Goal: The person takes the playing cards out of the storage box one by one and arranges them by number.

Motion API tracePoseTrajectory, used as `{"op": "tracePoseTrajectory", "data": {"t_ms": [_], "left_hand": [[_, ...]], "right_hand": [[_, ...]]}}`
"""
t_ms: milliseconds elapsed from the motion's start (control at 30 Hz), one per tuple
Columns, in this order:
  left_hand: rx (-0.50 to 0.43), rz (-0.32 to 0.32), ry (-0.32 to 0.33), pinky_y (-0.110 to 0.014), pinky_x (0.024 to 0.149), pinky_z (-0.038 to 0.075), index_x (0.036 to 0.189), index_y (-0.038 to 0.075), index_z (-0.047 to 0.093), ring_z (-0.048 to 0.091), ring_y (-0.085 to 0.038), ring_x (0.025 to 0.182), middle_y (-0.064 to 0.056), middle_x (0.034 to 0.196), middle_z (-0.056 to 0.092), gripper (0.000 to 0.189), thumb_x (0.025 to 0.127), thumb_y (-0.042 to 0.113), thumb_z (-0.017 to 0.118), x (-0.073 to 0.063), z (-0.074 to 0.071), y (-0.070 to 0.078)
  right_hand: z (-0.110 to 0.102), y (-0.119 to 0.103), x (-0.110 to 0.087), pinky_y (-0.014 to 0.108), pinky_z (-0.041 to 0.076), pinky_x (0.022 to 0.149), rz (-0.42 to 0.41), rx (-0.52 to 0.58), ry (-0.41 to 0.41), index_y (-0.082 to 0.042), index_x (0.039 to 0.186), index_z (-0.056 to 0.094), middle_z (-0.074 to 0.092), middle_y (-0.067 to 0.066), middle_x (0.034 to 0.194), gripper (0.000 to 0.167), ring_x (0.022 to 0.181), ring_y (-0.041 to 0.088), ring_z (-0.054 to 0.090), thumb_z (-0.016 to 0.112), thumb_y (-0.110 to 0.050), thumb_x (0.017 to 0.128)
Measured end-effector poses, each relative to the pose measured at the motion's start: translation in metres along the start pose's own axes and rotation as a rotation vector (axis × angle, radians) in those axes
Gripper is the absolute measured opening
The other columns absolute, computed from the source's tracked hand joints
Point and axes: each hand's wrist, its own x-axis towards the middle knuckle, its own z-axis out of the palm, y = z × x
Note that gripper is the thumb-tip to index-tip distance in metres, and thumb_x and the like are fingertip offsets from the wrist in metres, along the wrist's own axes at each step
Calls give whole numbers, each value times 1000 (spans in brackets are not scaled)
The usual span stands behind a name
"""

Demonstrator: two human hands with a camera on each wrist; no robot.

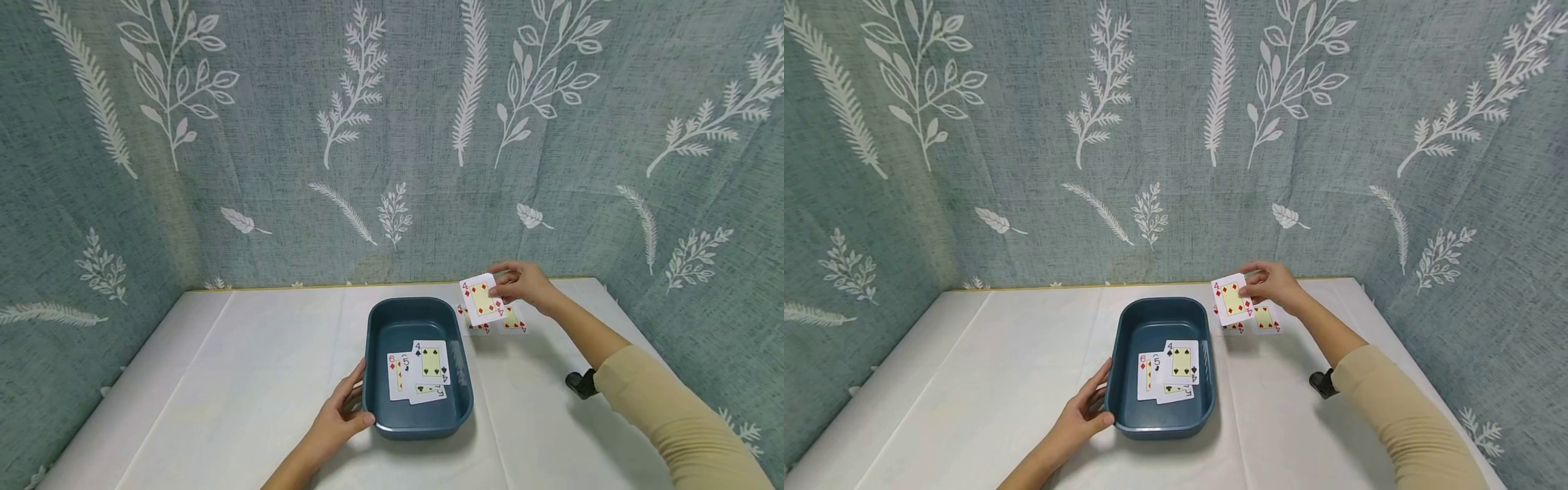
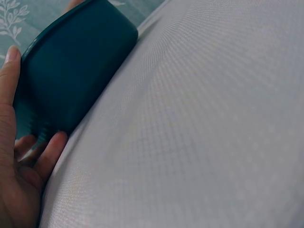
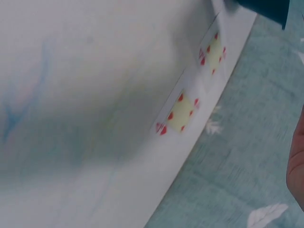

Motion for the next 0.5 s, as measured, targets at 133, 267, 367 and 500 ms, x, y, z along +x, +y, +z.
{"op": "tracePoseTrajectory", "data": {"t_ms": [133,267,367,500], "left_hand": [[6,-3,6,-22,88,46,149,21,30,43,-38,129,-13,148,36,78,84,16,72,0,0,1],[8,-1,6,-23,87,47,149,21,30,43,-38,129,-13,148,36,78,84,15,72,0,0,1],[12,-4,7,-22,87,47,149,21,30,42,-38,129,-13,148,35,78,84,16,72,0,0,1],[9,-8,6,-22,87,47,149,21,30,42,-38,130,-13,148,35,78,84,16,72,0,0,0]], "right_hand": [[-11,7,-2,38,55,75,25,-5,22,4,133,46,69,-7,82,57,74,11,66,71,-11,84],[-21,13,-3,38,55,76,40,4,39,5,136,43,68,-9,81,60,75,9,67,70,-12,85],[-27,17,-4,34,55,74,47,17,56,6,137,41,68,-10,81,62,75,7,67,70,-12,85],[-35,23,-7,32,55,73,69,20,83,5,137,40,67,-12,79,62,74,6,66,70,-12,85]]}}
